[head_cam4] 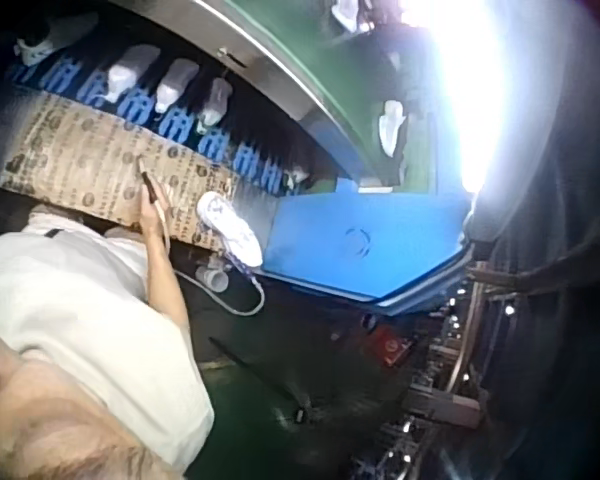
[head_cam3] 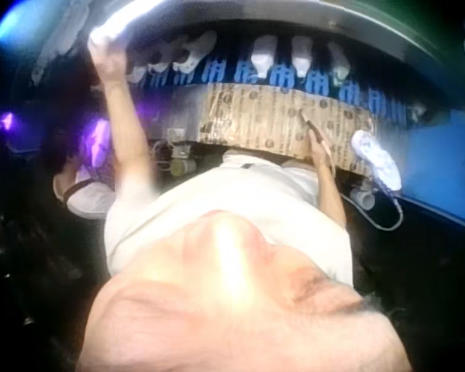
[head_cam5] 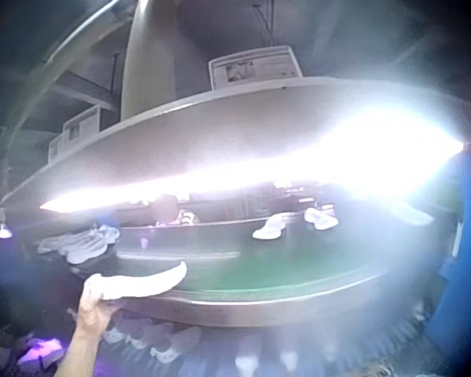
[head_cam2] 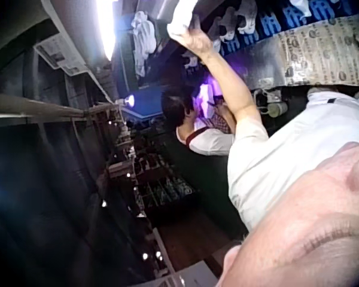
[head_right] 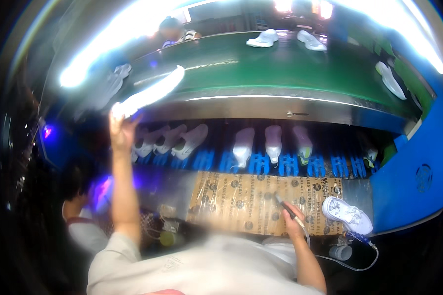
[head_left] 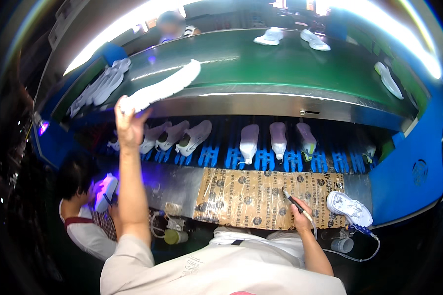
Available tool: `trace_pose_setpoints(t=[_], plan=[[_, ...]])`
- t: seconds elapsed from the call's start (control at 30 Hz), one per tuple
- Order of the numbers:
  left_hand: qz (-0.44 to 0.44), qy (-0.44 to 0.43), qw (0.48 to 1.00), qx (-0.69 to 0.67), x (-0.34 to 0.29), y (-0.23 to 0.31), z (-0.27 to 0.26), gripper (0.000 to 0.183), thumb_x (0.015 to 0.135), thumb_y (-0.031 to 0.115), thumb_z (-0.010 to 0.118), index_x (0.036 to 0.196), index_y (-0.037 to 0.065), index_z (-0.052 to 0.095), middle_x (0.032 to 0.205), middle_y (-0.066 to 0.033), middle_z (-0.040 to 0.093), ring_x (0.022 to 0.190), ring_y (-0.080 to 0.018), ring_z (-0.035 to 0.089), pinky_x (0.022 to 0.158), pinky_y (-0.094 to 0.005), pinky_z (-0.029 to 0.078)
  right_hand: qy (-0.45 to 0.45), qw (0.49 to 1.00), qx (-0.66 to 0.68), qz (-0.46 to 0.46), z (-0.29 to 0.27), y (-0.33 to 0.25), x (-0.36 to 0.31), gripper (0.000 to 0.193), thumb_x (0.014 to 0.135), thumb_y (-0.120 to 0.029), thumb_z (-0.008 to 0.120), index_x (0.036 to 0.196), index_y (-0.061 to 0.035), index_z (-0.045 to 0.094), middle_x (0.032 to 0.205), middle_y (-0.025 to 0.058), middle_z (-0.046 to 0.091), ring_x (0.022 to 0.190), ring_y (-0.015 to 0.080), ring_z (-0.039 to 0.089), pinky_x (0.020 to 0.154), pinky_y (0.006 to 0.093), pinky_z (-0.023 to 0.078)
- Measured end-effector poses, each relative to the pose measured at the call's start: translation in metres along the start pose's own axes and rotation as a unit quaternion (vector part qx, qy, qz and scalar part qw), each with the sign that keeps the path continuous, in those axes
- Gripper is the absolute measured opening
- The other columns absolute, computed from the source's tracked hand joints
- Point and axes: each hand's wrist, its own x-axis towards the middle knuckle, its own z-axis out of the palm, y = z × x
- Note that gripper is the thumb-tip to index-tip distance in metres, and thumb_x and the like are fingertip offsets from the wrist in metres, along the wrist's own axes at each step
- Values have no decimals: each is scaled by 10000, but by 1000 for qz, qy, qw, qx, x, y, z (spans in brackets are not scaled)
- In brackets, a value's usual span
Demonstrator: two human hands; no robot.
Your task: The person repeatedly picks white shoe soles from a conveyor belt, applies a substance with a brush to the inner surface, and places them back on the belt. The process is continuous and repetitive.
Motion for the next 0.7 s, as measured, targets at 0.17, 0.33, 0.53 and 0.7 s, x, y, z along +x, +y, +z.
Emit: trace_pose_setpoints(t=[0.17,0.33,0.53,0.7], plan=[[-198,45,960,-195,-132,-39,82,563,1029,396,373,1357,-27,547,1282,-219,665,1171,-370,659,984,-506,554,16,989,107,97,4,-1,-1,256,941,-97,684,1179,-9,715,874,18,671,709,91,586,633,246,466],[-424,49,856,-293,-270,-79,131,554,1059,363,240,1299,-10,572,1141,-224,688,1016,-306,697,880,-434,601,67,967,208,128,16,-8,-6,215,969,-116,662,1162,-28,697,813,-7,635,674,48,529,602,199,411],[-564,5,746,-354,-340,-108,118,782,1051,657,123,1462,87,465,1233,-215,644,1096,-338,679,933,-518,583,-13,942,302,146,33,-83,-9,241,952,-116,682,1165,-3,695,866,15,664,727,61,568,650,202,442],[-539,24,789,-294,-331,-119,138,779,1052,662,124,1477,91,441,1274,-185,636,1140,-325,662,966,-501,570,-93,972,214,38,65,-121,10,210,937,-69,695,1133,-4,730,929,31,716,788,63,624,700,235,509]])
